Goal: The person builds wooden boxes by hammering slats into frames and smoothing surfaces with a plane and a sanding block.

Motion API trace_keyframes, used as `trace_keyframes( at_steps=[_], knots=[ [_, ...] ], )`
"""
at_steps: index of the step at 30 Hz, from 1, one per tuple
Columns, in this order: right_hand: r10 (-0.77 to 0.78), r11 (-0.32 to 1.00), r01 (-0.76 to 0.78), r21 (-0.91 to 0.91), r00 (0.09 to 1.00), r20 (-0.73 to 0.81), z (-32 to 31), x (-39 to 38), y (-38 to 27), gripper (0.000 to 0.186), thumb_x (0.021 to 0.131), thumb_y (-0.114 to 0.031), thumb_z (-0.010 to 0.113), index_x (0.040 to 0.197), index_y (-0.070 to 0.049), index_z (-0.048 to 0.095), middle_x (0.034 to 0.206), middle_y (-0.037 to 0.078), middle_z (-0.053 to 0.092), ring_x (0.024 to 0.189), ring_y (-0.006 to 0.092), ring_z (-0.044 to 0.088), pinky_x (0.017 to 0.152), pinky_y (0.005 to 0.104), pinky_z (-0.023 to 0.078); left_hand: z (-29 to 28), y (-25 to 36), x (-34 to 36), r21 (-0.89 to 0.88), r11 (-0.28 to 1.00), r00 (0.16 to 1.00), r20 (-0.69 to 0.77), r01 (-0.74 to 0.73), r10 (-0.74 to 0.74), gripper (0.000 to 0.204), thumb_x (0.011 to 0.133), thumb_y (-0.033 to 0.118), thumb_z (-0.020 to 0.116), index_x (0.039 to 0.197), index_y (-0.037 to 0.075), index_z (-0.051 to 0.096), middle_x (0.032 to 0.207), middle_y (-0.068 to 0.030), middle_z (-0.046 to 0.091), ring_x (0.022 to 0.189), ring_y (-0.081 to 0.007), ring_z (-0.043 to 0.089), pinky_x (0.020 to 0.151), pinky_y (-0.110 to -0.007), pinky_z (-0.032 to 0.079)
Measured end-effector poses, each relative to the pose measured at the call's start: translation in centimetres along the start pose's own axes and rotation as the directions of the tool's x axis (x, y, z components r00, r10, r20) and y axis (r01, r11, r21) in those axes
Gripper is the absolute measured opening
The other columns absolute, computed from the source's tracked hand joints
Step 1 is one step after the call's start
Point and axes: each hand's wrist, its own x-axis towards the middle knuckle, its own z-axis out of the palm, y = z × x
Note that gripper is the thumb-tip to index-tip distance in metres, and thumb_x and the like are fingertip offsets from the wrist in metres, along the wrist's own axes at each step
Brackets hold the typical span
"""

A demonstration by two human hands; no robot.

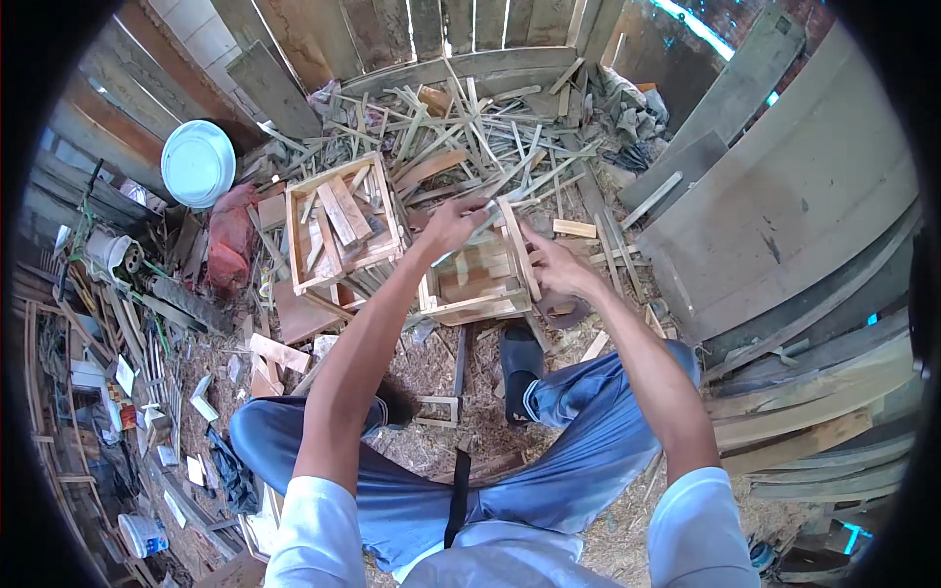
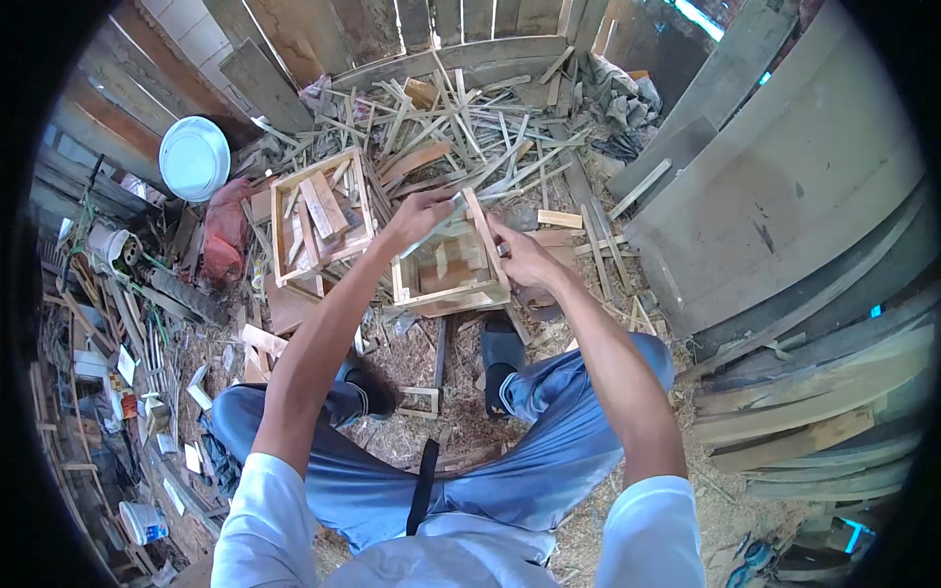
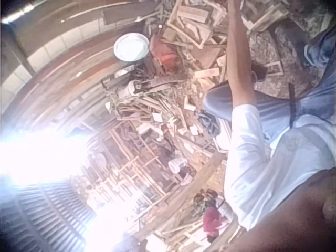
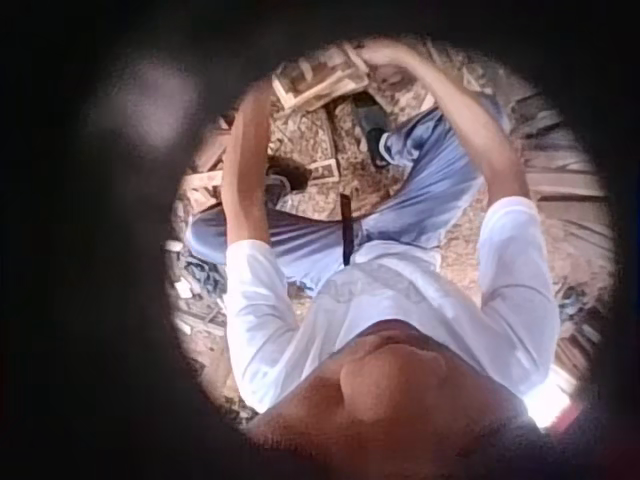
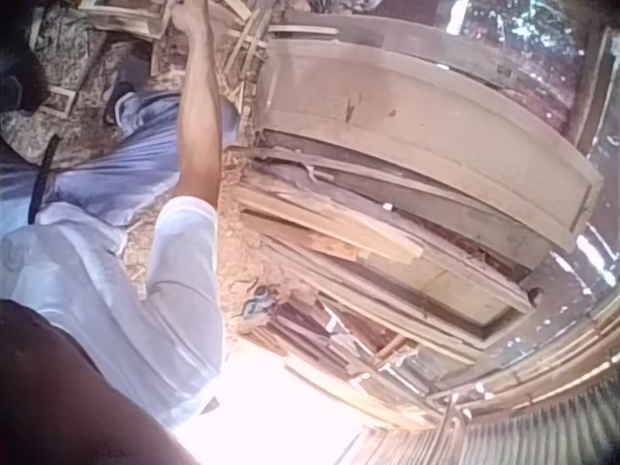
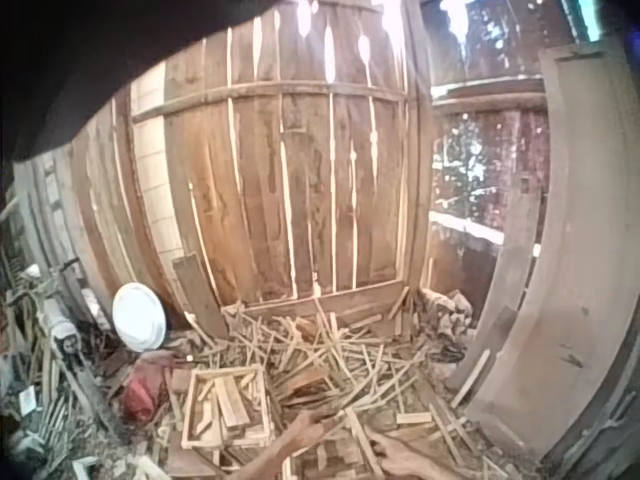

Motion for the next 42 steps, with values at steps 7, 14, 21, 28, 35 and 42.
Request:
trace_keyframes(
  at_steps=[7,14,21,28,35,42],
  knots=[
    [-0.008,0.985,0.003,0.173,1.0,0.03,0.0,0.4,-3.0,0.083,0.081,0.009,0.054,0.153,-0.011,0.017,0.141,0.018,0.047,0.117,0.0227,0.052,0.095,0.0291,0.045,-0.8,-0.7,1.0,-0.094,0.994,0.997,-0.049,0.061,-0.065,0.048,0.088,0.025,0.057,0.129,-0.001,0.058,0.109,-0.0105,0.066,0.099,-0.0157,0.058,0.091,-0.029,0.043],
    [0.017,0.995,-0.019,0.102,1.0,0.021,0.6,0.9,-3.4,0.087,0.08,0.01,0.053,0.154,-0.014,0.016,0.128,0.016,0.057,0.107,0.0218,0.057,0.093,0.0302,0.045,-1.8,0.4,0.4,0.013,0.999,0.998,-0.041,0.045,-0.044,0.051,0.087,0.03,0.059,0.128,0.0,0.058,0.116,-0.0141,0.065,0.106,-0.0188,0.058,0.096,-0.03,0.042],
    [-0.048,0.999,0.048,0.017,0.999,-0.01,1.4,2.1,-2.2,0.088,0.079,0.009,0.055,0.154,-0.017,0.016,0.129,0.02,0.056,0.11,0.0244,0.058,0.097,0.0316,0.044,-2.4,0.7,0.4,0.089,0.995,0.998,-0.045,0.045,-0.041,0.05,0.087,0.031,0.059,0.128,0.002,0.059,0.114,-0.014,0.066,0.104,-0.0181,0.058,0.094,-0.03,0.043],
    [-0.087,0.996,0.088,0.01,0.995,-0.047,1.3,2.3,-2.1,0.089,0.079,0.009,0.056,0.154,-0.018,0.016,0.14,0.019,0.048,0.117,0.0257,0.056,0.101,0.0324,0.042,-2.4,0.3,0.9,0.082,0.995,0.997,-0.055,0.05,-0.045,0.05,0.086,0.03,0.06,0.128,0.003,0.059,0.111,-0.0137,0.066,0.099,-0.0182,0.058,0.091,-0.031,0.043],
    [-0.058,0.998,0.058,-0.017,0.998,-0.015,1.2,2.4,-2.2,0.092,0.078,0.005,0.062,0.154,-0.017,0.015,0.129,0.019,0.056,0.106,0.0247,0.06,0.094,0.033,0.046,-2.6,-0.8,0.8,0.119,0.993,0.996,-0.079,-0.024,0.034,0.048,0.085,0.03,0.062,0.125,0.004,0.061,0.107,-0.0162,0.068,0.096,-0.0226,0.063,0.088,-0.033,0.047],
    [-0.003,0.999,0.001,-0.037,0.999,-0.048,1.8,2.2,-2.4,0.093,0.078,0.008,0.065,0.154,-0.017,0.016,0.115,0.014,0.057,0.088,0.0179,0.062,0.076,0.0271,0.053,-3.0,-1.2,0.1,0.031,0.995,0.996,-0.021,-0.091,0.092,0.047,0.085,0.023,0.067,0.127,0.003,0.058,0.112,-0.0133,0.067,0.102,-0.0198,0.061,0.091,-0.033,0.047]
  ],
)
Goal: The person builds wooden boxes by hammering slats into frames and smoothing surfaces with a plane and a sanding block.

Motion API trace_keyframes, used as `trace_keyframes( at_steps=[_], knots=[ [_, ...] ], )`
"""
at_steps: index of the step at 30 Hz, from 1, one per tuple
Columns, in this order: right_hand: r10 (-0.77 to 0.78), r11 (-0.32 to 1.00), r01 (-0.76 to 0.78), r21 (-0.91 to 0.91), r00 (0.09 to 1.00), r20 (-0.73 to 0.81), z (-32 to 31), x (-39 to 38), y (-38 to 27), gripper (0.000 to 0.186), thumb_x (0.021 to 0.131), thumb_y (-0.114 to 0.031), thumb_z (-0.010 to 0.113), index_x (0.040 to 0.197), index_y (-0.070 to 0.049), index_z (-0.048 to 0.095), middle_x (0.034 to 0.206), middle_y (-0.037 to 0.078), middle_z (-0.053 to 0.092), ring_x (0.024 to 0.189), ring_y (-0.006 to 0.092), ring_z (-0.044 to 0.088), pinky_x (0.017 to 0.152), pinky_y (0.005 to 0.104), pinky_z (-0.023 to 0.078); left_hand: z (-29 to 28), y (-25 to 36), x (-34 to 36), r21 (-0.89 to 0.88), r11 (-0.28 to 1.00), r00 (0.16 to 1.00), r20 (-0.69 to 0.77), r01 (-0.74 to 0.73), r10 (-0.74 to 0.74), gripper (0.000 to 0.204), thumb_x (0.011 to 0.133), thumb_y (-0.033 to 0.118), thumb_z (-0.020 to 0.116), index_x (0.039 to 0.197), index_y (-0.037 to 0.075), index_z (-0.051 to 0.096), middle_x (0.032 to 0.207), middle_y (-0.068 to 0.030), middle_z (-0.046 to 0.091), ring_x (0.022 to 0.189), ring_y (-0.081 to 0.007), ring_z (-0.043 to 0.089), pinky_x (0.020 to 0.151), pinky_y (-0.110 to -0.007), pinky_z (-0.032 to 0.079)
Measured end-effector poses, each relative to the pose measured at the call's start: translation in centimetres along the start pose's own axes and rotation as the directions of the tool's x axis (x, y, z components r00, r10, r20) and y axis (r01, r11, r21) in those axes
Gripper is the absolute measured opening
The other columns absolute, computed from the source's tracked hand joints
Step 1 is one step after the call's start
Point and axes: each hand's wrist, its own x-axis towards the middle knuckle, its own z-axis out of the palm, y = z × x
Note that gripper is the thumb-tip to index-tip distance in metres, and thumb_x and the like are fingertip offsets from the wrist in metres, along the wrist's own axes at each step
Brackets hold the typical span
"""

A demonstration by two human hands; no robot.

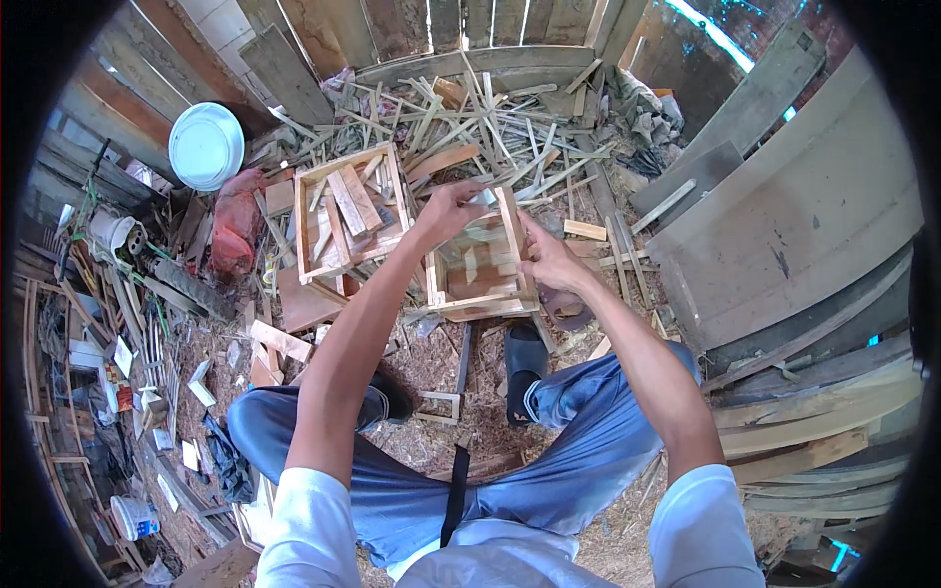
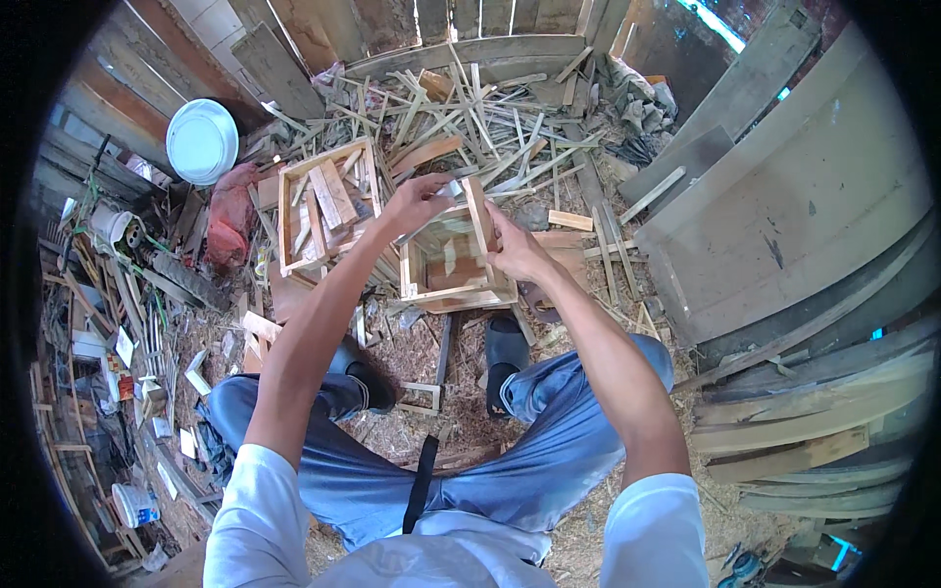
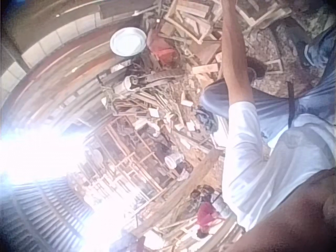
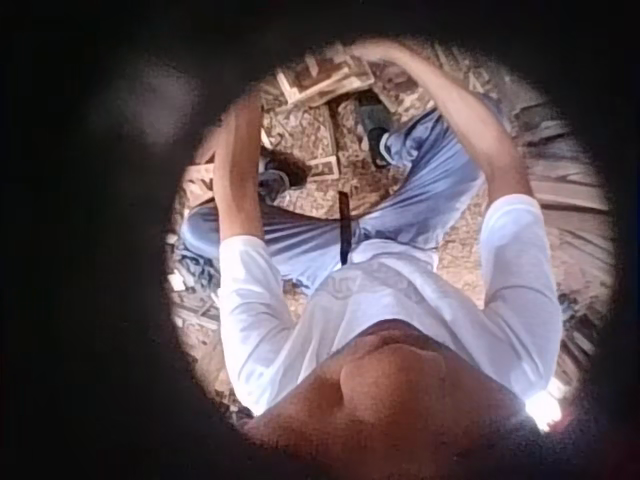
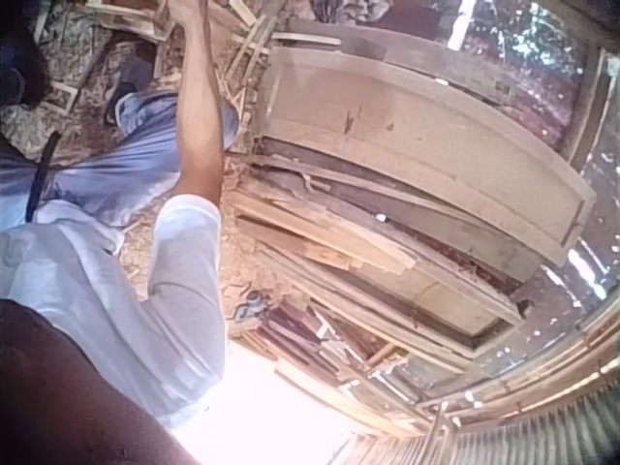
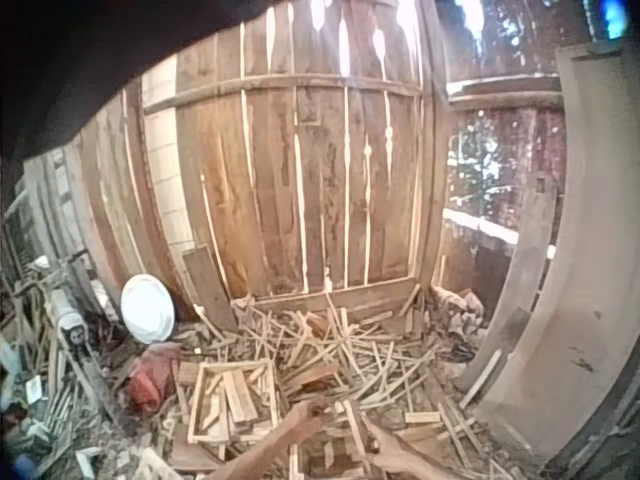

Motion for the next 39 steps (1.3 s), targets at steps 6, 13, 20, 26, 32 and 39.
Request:
trace_keyframes(
  at_steps=[6,13,20,26,32,39],
  knots=[
    [-0.062,0.975,0.027,-0.222,0.986,-0.154,0.3,0.2,0.6,0.09,0.072,-0.008,0.072,0.148,-0.005,0.024,0.118,0.021,0.058,0.093,0.03,0.064,0.084,0.0356,0.051,0.4,0.1,0.4,0.228,0.973,0.999,-0.021,-0.037,0.043,0.046,0.084,0.022,0.069,0.124,0.002,0.06,0.117,-0.0163,0.065,0.11,-0.0254,0.061,0.094,-0.035,0.046],
    [-0.027,0.951,-0.019,-0.309,0.989,-0.143,-0.1,0.1,0.2,0.076,0.07,-0.013,0.072,0.136,0.001,0.037,0.122,0.026,0.056,0.114,0.037,0.055,0.098,0.0408,0.043,0.4,0.5,0.3,0.145,0.989,1.0,-0.019,-0.01,0.013,0.046,0.088,0.024,0.065,0.128,0.003,0.058,0.118,-0.0166,0.065,0.108,-0.0229,0.061,0.094,-0.035,0.045],
    [-0.088,0.936,0.014,-0.353,0.977,-0.195,-0.1,0.1,0.3,0.071,0.07,-0.012,0.068,0.133,0.004,0.039,0.121,0.027,0.055,0.117,0.0405,0.051,0.101,0.0425,0.041,0.4,1.3,0.6,0.06,0.997,0.998,-0.002,0.057,-0.057,0.047,0.093,0.03,0.061,0.131,0.004,0.055,0.113,-0.0155,0.066,0.103,-0.0202,0.06,0.091,-0.033,0.045],
    [-0.14,0.94,0.071,-0.334,0.972,-0.187,0.2,-0.1,-0.7,0.072,0.071,-0.01,0.069,0.133,0.005,0.037,0.127,0.027,0.05,0.12,0.0409,0.049,0.103,0.0427,0.04,-0.1,0.8,0.9,-0.01,1.0,1.0,0.003,-0.018,0.018,0.041,0.095,0.028,0.058,0.128,0.002,0.058,0.114,-0.0144,0.065,0.104,-0.02,0.06,0.092,-0.034,0.046],
    [-0.156,0.931,0.08,-0.356,0.969,-0.192,0.7,-0.3,-0.2,0.072,0.073,-0.009,0.07,0.133,0.003,0.033,0.125,0.029,0.049,0.117,0.044,0.051,0.099,0.0461,0.044,0.1,0.5,1.8,0.102,0.995,0.999,0.031,0.004,-0.008,0.038,0.096,0.025,0.057,0.125,0.001,0.059,0.114,-0.013,0.066,0.103,-0.0199,0.061,0.09,-0.034,0.047],
    [-0.164,0.909,0.079,-0.41,0.971,-0.176,0.9,-0.4,-0.2,0.075,0.074,-0.01,0.069,0.135,0.004,0.028,0.125,0.033,0.046,0.114,0.0476,0.051,0.097,0.0471,0.045,-0.1,1.3,1.8,0.194,0.978,0.996,0.065,-0.08,0.069,0.036,0.094,0.024,0.057,0.124,0.004,0.062,0.115,-0.0136,0.068,0.102,-0.0197,0.062,0.09,-0.033,0.048]
  ],
)
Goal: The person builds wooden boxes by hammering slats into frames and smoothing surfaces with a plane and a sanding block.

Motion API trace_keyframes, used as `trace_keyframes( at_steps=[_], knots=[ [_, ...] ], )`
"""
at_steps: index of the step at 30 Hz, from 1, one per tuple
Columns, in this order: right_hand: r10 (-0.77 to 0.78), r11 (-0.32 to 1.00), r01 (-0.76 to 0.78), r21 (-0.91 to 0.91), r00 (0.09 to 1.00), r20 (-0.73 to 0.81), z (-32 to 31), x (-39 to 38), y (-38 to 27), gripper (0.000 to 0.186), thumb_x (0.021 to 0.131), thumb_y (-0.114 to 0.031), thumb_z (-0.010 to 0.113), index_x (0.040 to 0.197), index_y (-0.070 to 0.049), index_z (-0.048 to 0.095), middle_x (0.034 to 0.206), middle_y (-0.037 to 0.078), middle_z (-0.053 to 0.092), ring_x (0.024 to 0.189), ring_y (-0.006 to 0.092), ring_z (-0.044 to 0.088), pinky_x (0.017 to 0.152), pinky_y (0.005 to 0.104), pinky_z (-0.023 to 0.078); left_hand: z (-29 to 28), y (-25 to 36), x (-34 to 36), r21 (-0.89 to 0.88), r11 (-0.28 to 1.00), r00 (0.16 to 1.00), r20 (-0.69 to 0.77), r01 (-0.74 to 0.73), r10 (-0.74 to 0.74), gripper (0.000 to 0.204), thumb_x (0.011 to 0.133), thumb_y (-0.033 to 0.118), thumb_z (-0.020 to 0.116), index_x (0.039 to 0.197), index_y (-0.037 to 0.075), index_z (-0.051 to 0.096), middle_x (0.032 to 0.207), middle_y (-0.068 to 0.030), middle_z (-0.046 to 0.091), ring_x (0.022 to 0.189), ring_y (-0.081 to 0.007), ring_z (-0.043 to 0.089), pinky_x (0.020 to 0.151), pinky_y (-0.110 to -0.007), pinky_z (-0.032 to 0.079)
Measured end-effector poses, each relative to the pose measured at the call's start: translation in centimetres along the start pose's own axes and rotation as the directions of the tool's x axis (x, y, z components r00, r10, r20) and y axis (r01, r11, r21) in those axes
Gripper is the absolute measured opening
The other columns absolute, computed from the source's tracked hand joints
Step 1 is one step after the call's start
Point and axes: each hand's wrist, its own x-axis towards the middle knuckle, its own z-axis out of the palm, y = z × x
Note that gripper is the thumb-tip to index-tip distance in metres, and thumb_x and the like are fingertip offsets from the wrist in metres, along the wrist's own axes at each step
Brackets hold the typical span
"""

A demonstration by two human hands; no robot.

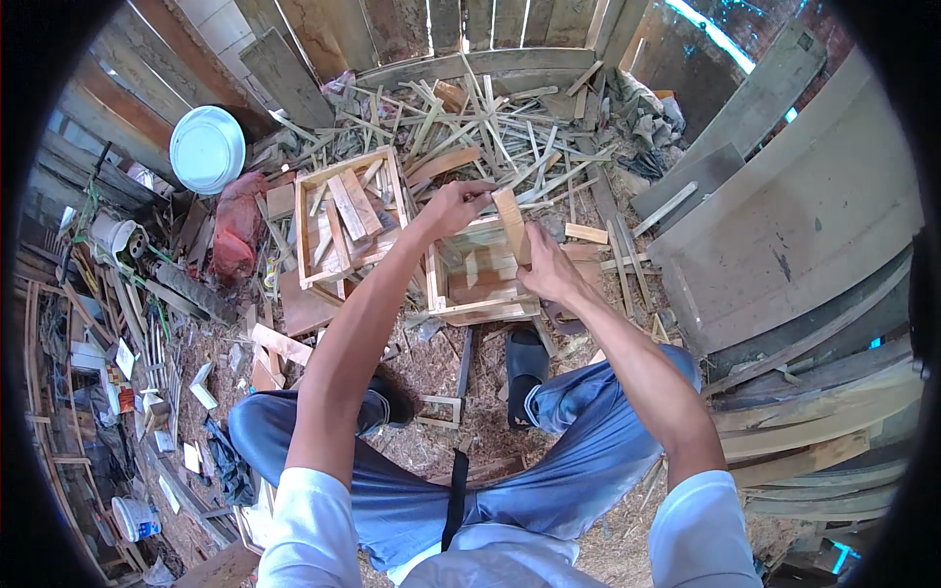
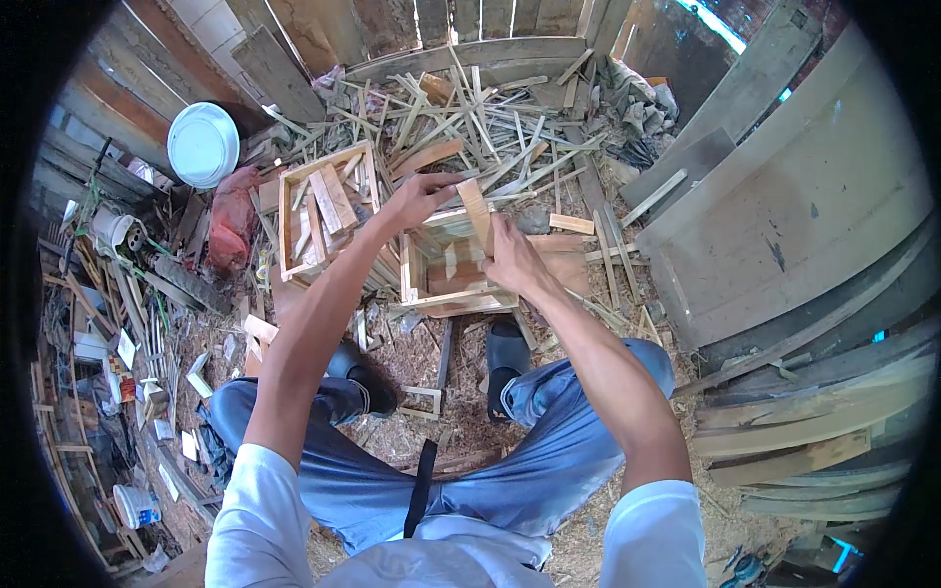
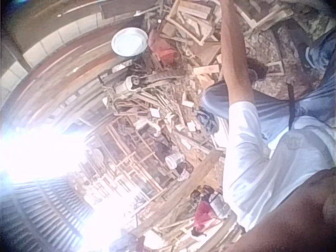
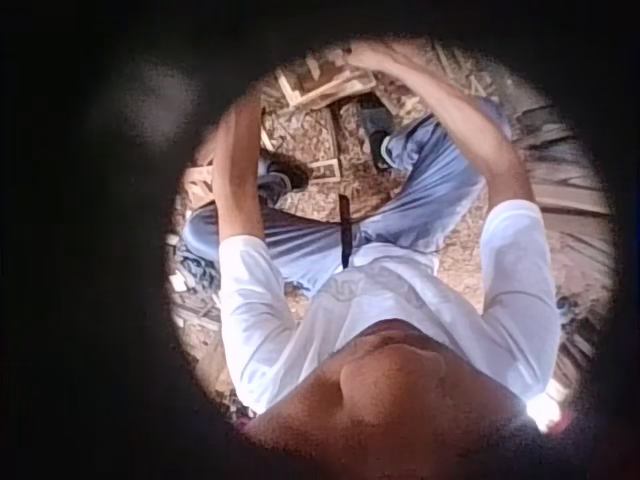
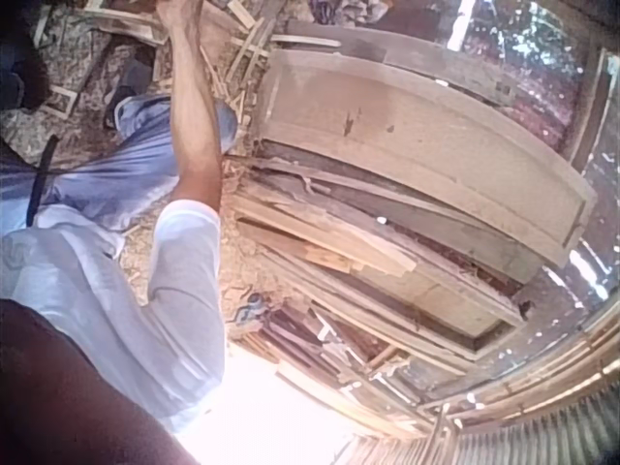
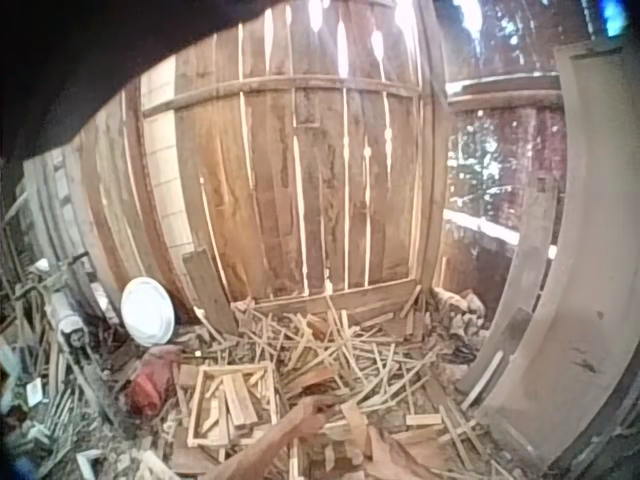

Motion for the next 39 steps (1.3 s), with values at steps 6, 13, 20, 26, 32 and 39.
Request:
trace_keyframes(
  at_steps=[6,13,20,26,32,39],
  knots=[
    [0.088,0.996,-0.087,-0.027,0.996,0.016,-0.2,-1.2,-1.8,0.074,0.075,-0.01,0.068,0.135,0.005,0.027,0.122,0.034,0.046,0.109,0.048,0.054,0.092,0.0481,0.048,-0.2,1.3,-0.5,-0.047,0.997,0.997,0.042,0.067,-0.065,0.037,0.093,0.023,0.057,0.126,0.007,0.061,0.12,-0.0142,0.065,0.105,-0.0205,0.062,0.093,-0.034,0.047],
    [0.079,0.997,-0.078,-0.012,0.997,0.018,0.6,-1.2,-2.0,0.074,0.077,-0.01,0.068,0.137,0.005,0.027,0.121,0.034,0.047,0.107,0.0476,0.055,0.092,0.0481,0.048,-0.7,-0.7,-0.1,-0.182,0.982,0.993,0.116,0.049,-0.028,0.041,0.09,0.021,0.056,0.129,0.01,0.06,0.124,-0.0111,0.063,0.111,-0.0198,0.058,0.098,-0.032,0.043],
    [0.101,0.986,-0.097,0.138,0.995,-0.026,0.2,-0.8,-0.5,0.051,0.086,-0.01,0.063,0.129,0.003,0.04,0.111,0.027,0.06,0.105,0.0416,0.059,0.087,0.0473,0.047,-2.7,1.4,0.9,-0.185,0.979,0.951,0.309,0.083,-0.023,0.051,0.081,0.016,0.056,0.132,0.012,0.059,0.129,-0.0123,0.06,0.118,-0.0216,0.054,0.105,-0.032,0.038],
    [0.214,0.947,-0.173,0.27,0.968,-0.131,-0.9,0.3,-2.7,0.058,0.086,-0.008,0.063,0.138,-0.005,0.038,0.106,0.021,0.063,0.098,0.0339,0.063,0.086,0.043,0.047,-3.0,1.2,0.8,-0.171,0.983,0.944,0.33,0.074,-0.013,0.052,0.08,0.017,0.057,0.131,0.009,0.059,0.132,-0.0138,0.058,0.121,-0.0234,0.052,0.108,-0.033,0.035],
    [0.076,0.941,-0.003,0.337,0.976,-0.205,-0.6,2.0,-2.5,0.064,0.087,-0.007,0.064,0.143,-0.012,0.035,0.115,0.021,0.062,0.105,0.0325,0.063,0.091,0.0406,0.048,-2.8,1.0,0.5,-0.13,0.991,0.964,0.265,0.035,0.0,0.05,0.078,0.02,0.061,0.125,0.005,0.062,0.124,-0.0134,0.063,0.113,-0.0224,0.056,0.1,-0.034,0.041],
    [0.08,0.929,0.003,0.37,0.975,-0.209,0.6,3.5,-1.5,0.056,0.087,-0.008,0.065,0.139,-0.011,0.045,0.118,0.018,0.064,0.103,0.029,0.066,0.089,0.0371,0.05,-2.4,0.3,0.6,-0.164,0.986,0.976,0.216,0.031,0.005,0.045,0.078,0.021,0.064,0.119,0.001,0.064,0.114,-0.013,0.066,0.106,-0.0217,0.059,0.096,-0.033,0.043]
  ],
)
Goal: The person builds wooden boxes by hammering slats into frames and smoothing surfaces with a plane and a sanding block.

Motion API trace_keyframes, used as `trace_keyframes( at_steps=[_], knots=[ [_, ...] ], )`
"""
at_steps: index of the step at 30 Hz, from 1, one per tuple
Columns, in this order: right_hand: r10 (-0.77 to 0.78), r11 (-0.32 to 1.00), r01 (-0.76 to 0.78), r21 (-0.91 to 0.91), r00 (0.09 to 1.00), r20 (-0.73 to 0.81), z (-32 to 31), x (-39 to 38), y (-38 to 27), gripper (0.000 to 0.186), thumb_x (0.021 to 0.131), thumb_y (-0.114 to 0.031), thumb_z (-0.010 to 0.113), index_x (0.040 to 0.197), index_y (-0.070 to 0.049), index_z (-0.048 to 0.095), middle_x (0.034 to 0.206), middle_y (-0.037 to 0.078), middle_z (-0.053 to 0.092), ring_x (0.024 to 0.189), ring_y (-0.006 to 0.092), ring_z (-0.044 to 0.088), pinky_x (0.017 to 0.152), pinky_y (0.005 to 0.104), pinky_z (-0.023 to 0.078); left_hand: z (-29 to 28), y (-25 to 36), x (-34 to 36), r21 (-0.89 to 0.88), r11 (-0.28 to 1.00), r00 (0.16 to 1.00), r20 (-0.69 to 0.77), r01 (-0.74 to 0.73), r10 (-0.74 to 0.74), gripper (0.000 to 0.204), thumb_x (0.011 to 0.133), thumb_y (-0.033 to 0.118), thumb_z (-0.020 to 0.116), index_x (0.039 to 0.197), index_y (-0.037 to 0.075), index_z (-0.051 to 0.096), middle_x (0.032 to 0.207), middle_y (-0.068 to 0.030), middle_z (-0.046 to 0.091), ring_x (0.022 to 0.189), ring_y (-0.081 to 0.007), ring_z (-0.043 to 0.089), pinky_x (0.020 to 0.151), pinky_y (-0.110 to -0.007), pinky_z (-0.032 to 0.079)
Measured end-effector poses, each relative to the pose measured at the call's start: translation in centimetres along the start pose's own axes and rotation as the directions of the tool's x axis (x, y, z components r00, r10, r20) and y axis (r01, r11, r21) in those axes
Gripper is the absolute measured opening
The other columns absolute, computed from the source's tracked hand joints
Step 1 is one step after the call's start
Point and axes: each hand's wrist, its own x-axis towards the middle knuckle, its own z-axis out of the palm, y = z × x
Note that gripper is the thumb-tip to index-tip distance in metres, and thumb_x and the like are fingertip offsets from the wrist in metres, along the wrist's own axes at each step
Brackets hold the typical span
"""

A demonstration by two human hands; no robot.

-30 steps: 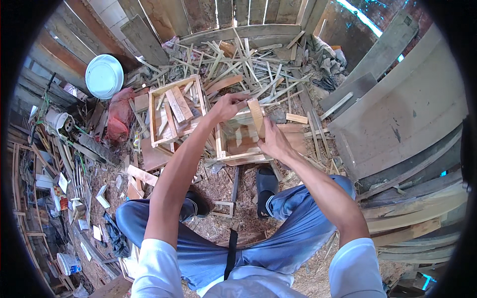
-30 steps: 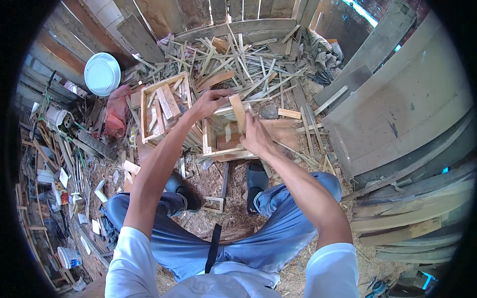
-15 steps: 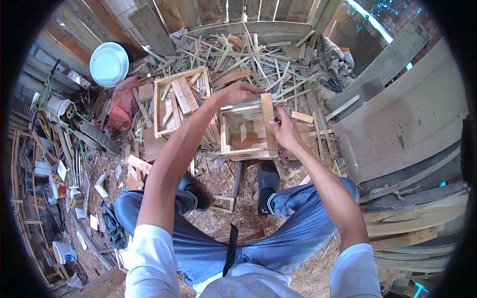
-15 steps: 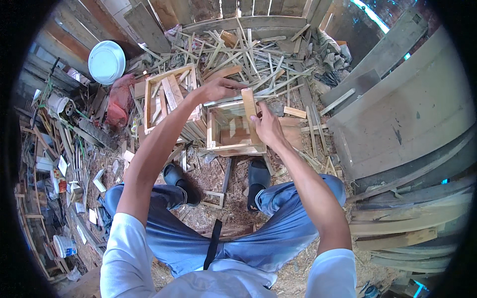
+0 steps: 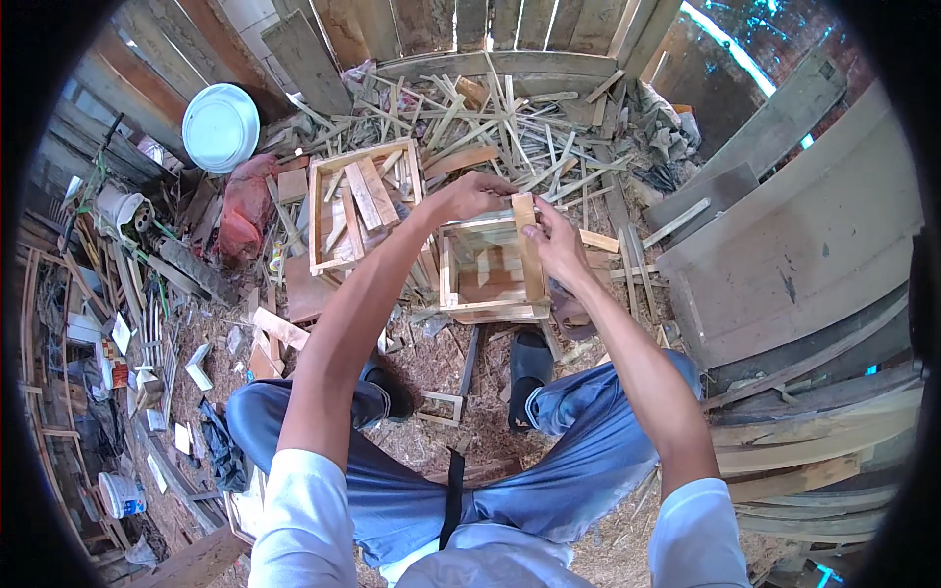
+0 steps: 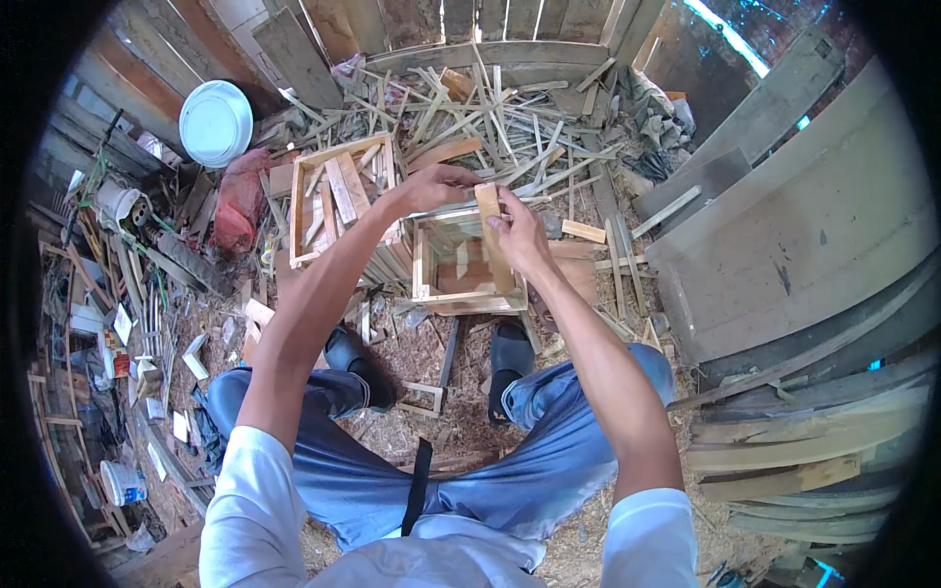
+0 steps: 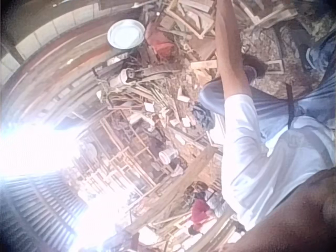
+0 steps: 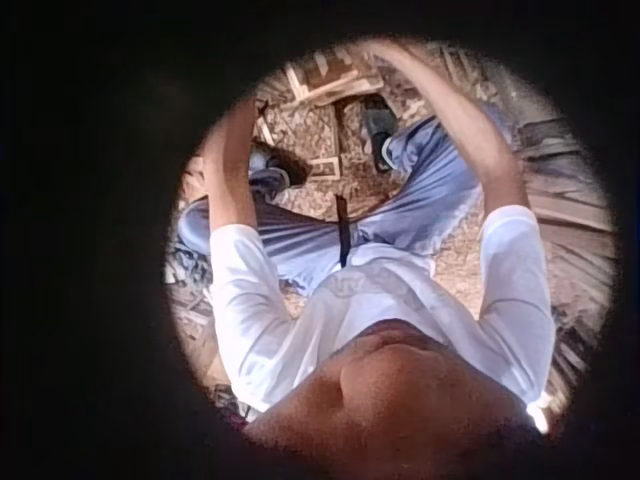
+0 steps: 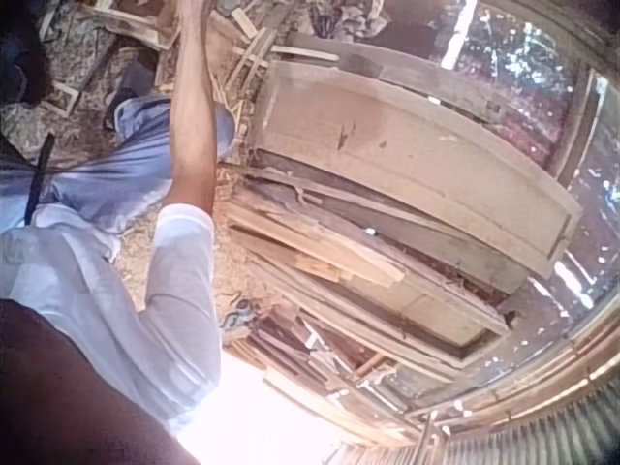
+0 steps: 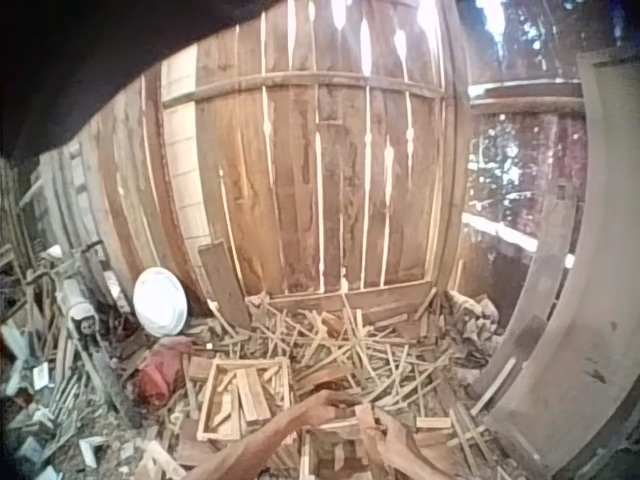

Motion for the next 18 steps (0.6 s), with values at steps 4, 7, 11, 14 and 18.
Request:
trace_keyframes(
  at_steps=[4,7,11,14,18],
  knots=[
    [-0.001,0.985,-0.008,0.171,0.999,0.054,0.2,0.3,0.2,0.059,0.088,-0.003,0.062,0.143,-0.011,0.042,0.121,0.016,0.064,0.107,0.022,0.064,0.091,0.0322,0.049,0.1,-0.5,0.0,-0.036,0.999,0.999,-0.029,0.035,-0.036,0.044,0.08,0.02,0.063,0.12,0.002,0.064,0.116,-0.0128,0.066,0.107,-0.0216,0.059,0.096,-0.033,0.043],
    [0.014,0.979,-0.028,0.201,0.997,0.07,0.0,0.3,0.7,0.06,0.089,0.0,0.06,0.144,-0.01,0.04,0.121,0.015,0.065,0.108,0.0196,0.064,0.091,0.0298,0.049,0.4,-0.7,0.6,-0.042,0.998,0.999,-0.031,0.037,-0.038,0.044,0.081,0.019,0.063,0.122,0.002,0.063,0.118,-0.0123,0.066,0.108,-0.0212,0.059,0.097,-0.032,0.043],
    [0.061,0.982,-0.07,0.176,0.996,0.059,-0.1,-0.2,-0.7,0.058,0.089,0.002,0.059,0.143,-0.009,0.041,0.119,0.014,0.066,0.107,0.0188,0.064,0.091,0.0286,0.048,0.2,-1.4,0.7,-0.046,0.999,1.0,-0.02,0.001,-0.002,0.044,0.082,0.018,0.063,0.124,0.003,0.062,0.119,-0.0119,0.065,0.109,-0.0204,0.059,0.098,-0.031,0.043],
    [0.08,0.984,-0.092,0.152,0.993,0.086,-0.5,-0.1,-0.9,0.058,0.089,-0.002,0.059,0.144,-0.009,0.041,0.118,0.015,0.066,0.107,0.0199,0.065,0.09,0.0291,0.048,0.3,-1.4,1.0,-0.041,0.999,1.0,-0.022,0.016,-0.017,0.044,0.082,0.018,0.064,0.124,0.004,0.063,0.12,-0.0116,0.065,0.109,-0.0198,0.059,0.099,-0.031,0.043],
    [0.084,0.994,-0.094,0.064,0.987,0.134,-0.9,0.1,-0.4,0.063,0.091,-0.001,0.056,0.148,-0.005,0.03,0.121,0.016,0.064,0.106,0.0156,0.061,0.094,0.028,0.046,0.5,-0.7,0.8,-0.04,0.999,1.0,-0.023,0.009,-0.01,0.043,0.082,0.018,0.064,0.123,0.005,0.063,0.12,-0.0108,0.065,0.109,-0.0191,0.059,0.099,-0.031,0.043]
  ],
)
